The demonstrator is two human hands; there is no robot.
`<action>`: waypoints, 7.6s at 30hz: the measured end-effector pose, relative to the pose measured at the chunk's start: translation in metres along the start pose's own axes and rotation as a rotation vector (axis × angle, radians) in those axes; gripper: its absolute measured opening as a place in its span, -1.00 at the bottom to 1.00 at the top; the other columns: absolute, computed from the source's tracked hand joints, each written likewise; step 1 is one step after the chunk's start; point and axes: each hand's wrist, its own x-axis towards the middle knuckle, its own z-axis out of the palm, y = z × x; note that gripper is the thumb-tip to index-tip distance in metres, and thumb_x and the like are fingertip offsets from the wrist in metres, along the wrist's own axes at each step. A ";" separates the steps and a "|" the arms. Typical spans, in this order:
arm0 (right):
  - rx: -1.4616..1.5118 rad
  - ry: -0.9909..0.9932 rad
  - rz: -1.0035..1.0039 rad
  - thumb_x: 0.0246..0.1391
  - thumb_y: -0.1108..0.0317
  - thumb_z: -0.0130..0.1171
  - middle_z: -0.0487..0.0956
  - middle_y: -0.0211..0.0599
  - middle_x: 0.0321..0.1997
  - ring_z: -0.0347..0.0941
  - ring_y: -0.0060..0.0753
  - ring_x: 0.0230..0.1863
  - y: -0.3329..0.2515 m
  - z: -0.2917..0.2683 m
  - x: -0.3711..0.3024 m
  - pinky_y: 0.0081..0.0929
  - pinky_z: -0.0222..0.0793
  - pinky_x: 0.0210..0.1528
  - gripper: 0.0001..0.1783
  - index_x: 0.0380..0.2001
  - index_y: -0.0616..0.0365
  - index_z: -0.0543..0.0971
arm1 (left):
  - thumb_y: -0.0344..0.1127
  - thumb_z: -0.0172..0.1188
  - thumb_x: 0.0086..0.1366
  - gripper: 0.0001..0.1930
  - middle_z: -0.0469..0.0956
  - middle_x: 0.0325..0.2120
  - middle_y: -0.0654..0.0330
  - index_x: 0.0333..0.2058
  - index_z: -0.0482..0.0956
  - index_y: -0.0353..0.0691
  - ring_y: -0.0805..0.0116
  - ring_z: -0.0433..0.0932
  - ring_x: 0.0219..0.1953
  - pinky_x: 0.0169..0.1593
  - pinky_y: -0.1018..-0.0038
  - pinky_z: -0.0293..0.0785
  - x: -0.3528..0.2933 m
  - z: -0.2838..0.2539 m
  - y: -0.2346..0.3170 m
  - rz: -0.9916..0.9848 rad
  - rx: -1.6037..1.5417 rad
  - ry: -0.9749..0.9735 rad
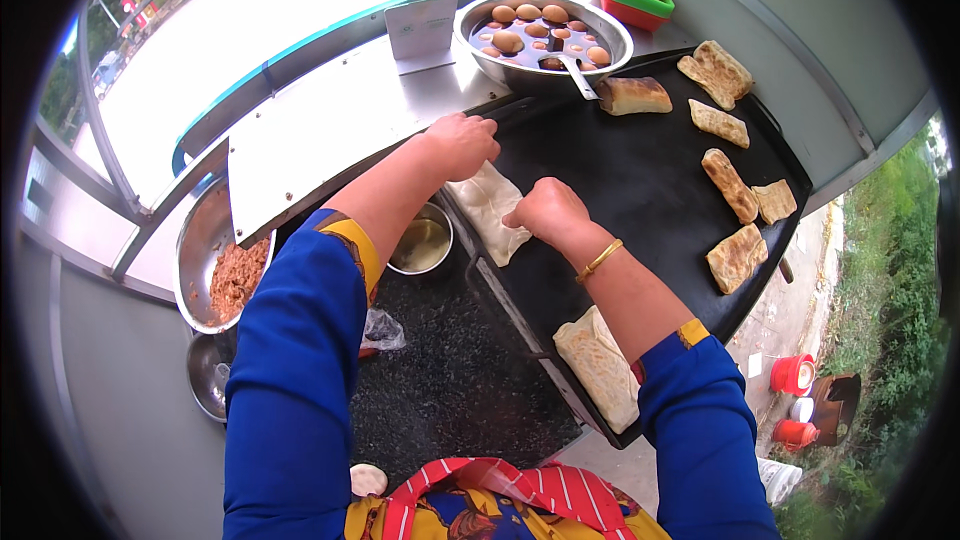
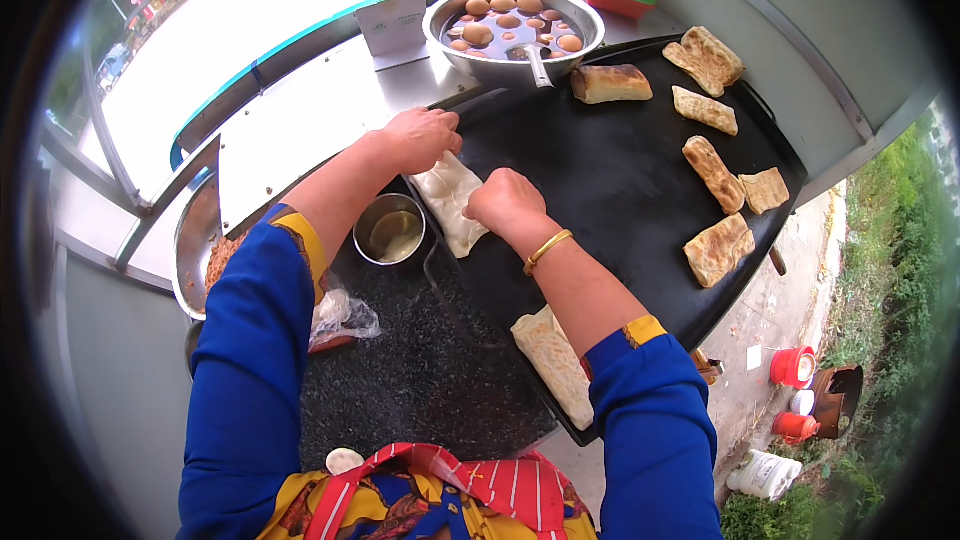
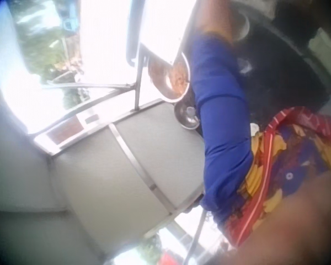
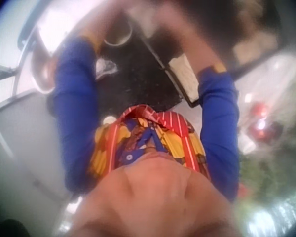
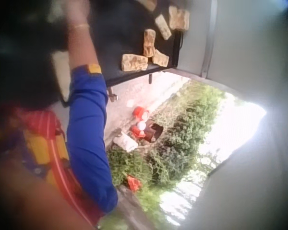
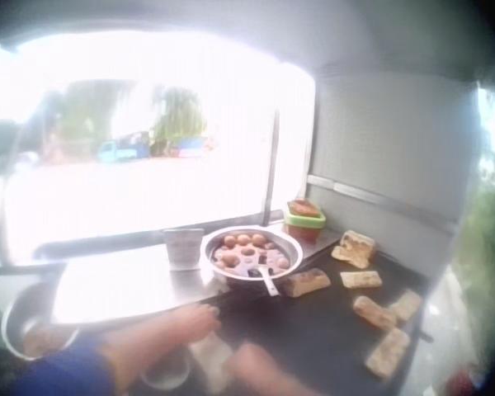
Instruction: The person shapes dough balls into flat rounds, rolls them out with a rolling pin, and places them on a griddle. They also fill dough with a mixture from a bowl and fold it before cooking.
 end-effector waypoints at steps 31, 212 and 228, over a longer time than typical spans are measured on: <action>-0.192 0.266 -0.187 -0.07 0.23 0.29 0.66 -0.14 -0.15 0.56 -0.07 -0.02 0.028 0.016 -0.022 -0.27 0.46 -0.01 -0.64 -0.17 0.14 0.65 | -0.16 0.14 0.29 -0.84 0.59 -0.33 0.45 -0.33 0.69 0.03 0.43 0.44 -0.02 0.17 0.03 0.07 -0.089 -0.003 0.056 -0.123 -0.076 0.105; 0.147 0.250 -0.445 -0.21 0.39 0.38 0.50 -0.23 -0.14 0.39 -0.07 -0.09 0.050 0.408 -0.423 -0.23 0.35 -0.02 -0.47 -0.06 0.10 0.51 | -0.12 0.09 0.34 -0.56 0.36 0.21 0.07 0.13 0.48 -0.18 -0.03 0.31 0.20 0.27 0.16 0.21 -0.535 0.233 0.230 -0.299 -0.507 0.426; 0.011 0.317 -0.357 0.01 0.32 0.27 0.41 -0.18 -0.05 0.34 -0.11 -0.02 0.074 0.419 -0.418 -0.23 0.31 -0.01 -0.36 0.19 0.25 0.40 | -0.07 -0.10 0.39 -0.34 0.01 0.42 0.01 0.36 0.10 -0.29 0.10 -0.11 0.48 0.46 0.04 -0.34 -0.420 0.251 0.219 -0.035 -0.292 0.168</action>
